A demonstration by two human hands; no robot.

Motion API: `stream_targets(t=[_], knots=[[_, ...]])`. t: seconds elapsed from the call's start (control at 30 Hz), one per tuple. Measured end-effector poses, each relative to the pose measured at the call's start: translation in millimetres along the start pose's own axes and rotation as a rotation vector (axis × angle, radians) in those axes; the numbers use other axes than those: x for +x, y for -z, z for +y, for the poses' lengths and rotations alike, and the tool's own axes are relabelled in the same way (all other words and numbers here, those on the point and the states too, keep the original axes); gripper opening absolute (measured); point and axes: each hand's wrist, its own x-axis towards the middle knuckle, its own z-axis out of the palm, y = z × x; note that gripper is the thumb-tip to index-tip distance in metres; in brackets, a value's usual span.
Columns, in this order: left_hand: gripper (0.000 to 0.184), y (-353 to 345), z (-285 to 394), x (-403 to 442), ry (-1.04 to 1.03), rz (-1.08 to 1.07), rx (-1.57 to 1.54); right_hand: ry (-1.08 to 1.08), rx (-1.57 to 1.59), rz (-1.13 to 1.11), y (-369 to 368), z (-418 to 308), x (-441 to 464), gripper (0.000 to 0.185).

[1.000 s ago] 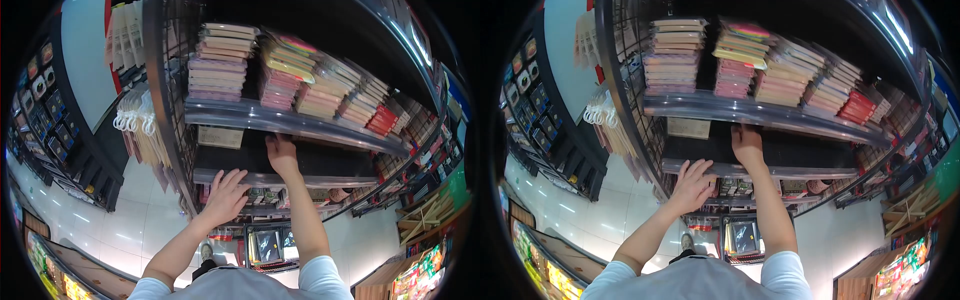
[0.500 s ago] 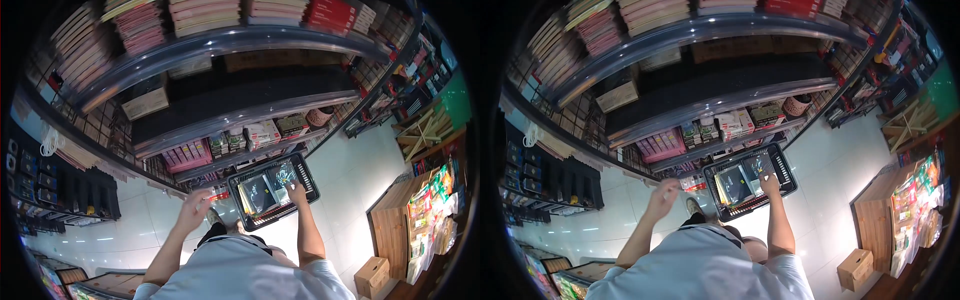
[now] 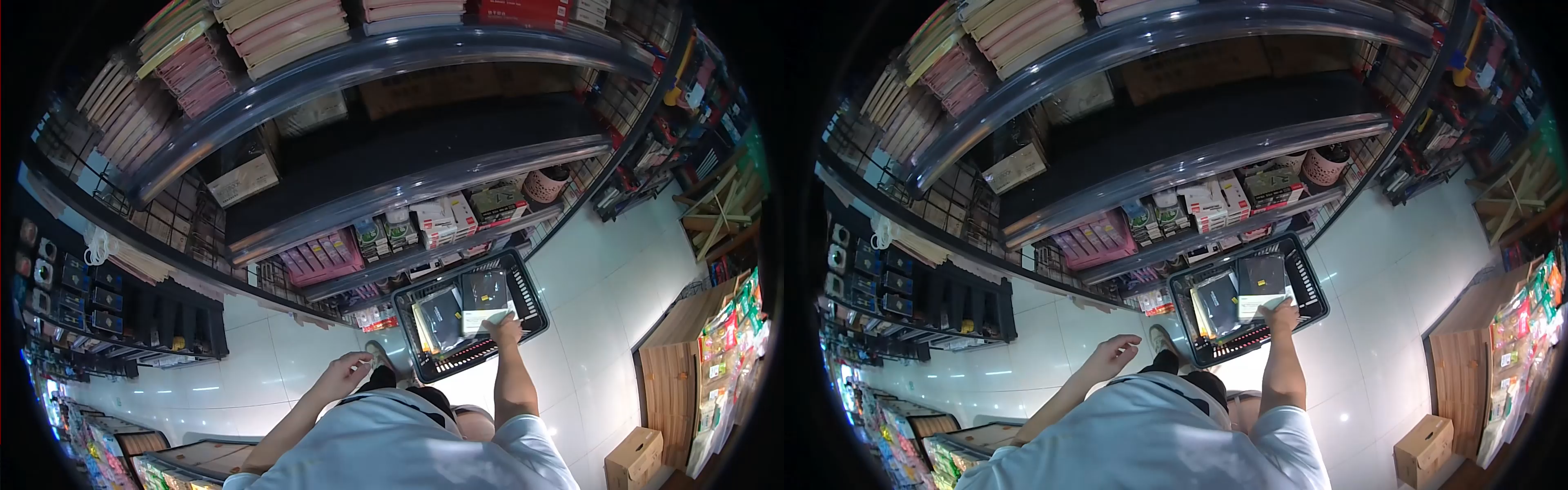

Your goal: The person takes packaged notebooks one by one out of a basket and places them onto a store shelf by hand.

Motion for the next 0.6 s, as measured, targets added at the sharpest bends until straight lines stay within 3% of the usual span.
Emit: stream_targets(t=[0.23,0.3,0.37,0.43,0.47,0.5,0.57,0.6], knots=[[0.030,-17.9,-23.3,13.2,0.005,-0.022,-0.082,0.108,0.230,0.051,-62.2,21.7,3.8,0.075],[0.030,-22.6,-35.5,19.1,0.009,-0.045,-0.106,0.149,0.371,0.122,-69.8,27.3,-0.5,0.054],[0.031,-22.5,-35.3,23.7,-0.017,-0.083,-0.127,0.134,0.578,0.023,-121.1,58.1,54.7,0.049],[0.032,-25.5,-37.6,28.6,-0.037,-0.112,-0.127,0.103,0.649,0.037,-103.8,51.9,38.9,0.052],[0.032,-27.1,-41.3,30.9,-0.041,-0.122,-0.115,0.129,0.466,0.126,-72.1,36.9,5.9,0.060],[0.032,-28.3,-41.6,33.7,-0.046,-0.133,-0.103,0.117,0.428,0.058,-66.4,35.0,6.1,0.069],[0.033,-28.1,-27.1,35.0,0.050,-0.163,-0.076,0.099,0.400,0.096,-84.6,37.6,22.0,0.066],[0.034,-31.5,-28.5,35.4,0.037,-0.160,-0.052,0.060,0.411,0.000,-83.2,33.6,22.1,0.077]])
